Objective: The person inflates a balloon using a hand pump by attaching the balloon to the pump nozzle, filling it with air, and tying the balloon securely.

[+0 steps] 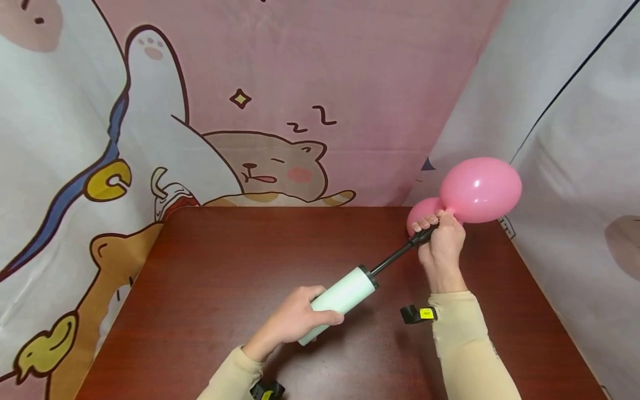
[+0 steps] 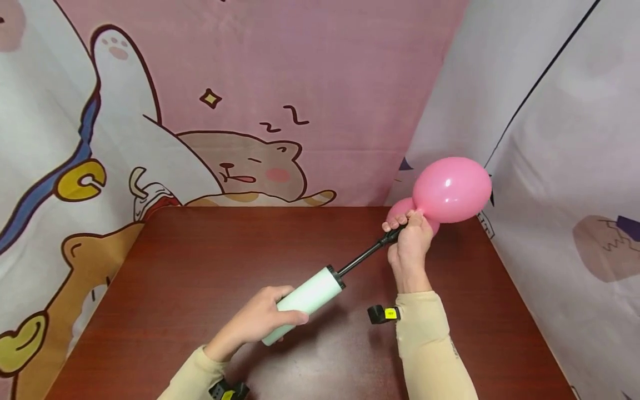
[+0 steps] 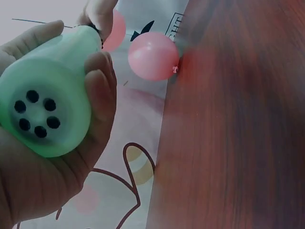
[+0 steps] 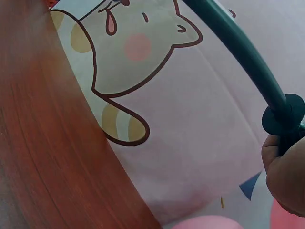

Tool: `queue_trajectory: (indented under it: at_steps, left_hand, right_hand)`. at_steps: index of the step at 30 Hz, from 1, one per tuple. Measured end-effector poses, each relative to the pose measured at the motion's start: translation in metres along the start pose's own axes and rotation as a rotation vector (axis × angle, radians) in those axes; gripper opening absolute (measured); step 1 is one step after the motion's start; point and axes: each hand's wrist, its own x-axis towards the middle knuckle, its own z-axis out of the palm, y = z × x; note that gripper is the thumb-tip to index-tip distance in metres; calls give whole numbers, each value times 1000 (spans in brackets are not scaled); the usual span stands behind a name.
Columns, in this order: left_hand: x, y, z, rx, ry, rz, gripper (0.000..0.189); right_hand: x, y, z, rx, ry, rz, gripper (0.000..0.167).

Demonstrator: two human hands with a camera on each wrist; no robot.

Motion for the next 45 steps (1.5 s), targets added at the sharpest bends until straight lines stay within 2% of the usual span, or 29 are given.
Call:
queue_trajectory:
  at_steps: [5, 8, 11, 15, 19, 25, 28, 31, 34, 37, 41, 45]
  left_hand:
    - [-1, -1, -3, 40, 19, 22, 30]
    - [5, 3, -1, 68, 40, 27, 30]
    - [13, 7, 4, 90, 71, 34, 31]
    - [22, 12, 10, 73, 97, 23, 34]
    - [23, 11, 11, 38, 86, 2, 36]
    - [11, 5, 4, -108, -13, -28, 36]
    - [5, 2, 0, -104, -31, -22, 33]
    - [2, 0, -2, -80, -31, -11, 31]
    - [4, 0, -3, -45, -25, -4, 31]
    - [9, 3, 0, -20, -3, -7, 31]
    - [19, 7, 8, -37, 41, -20, 34]
    - [24, 11, 15, -70, 53, -38, 36]
  right_hand:
    - [-3, 9, 2, -27, -16, -30, 38]
    - [-13, 25, 5, -82, -48, -35, 35]
    - [-26, 42, 7, -152, -84, 1, 31]
    - [-35, 51, 9, -203, -102, -1, 29]
    - [-33, 43, 9, -188, -108, -11, 31]
    - [-17, 10, 8, -95, -93, -28, 37]
    - [-10, -3, 7, -33, -66, -29, 39]
    - [-7, -5, 6, -19, -46, -25, 39]
    - [-9, 4, 5, -57, -39, -34, 40]
    - [-17, 23, 5, -123, -52, -35, 37]
    - [-31, 48, 5, -183, -92, 0, 31]
    - [-36, 50, 6, -192, -97, 7, 30]
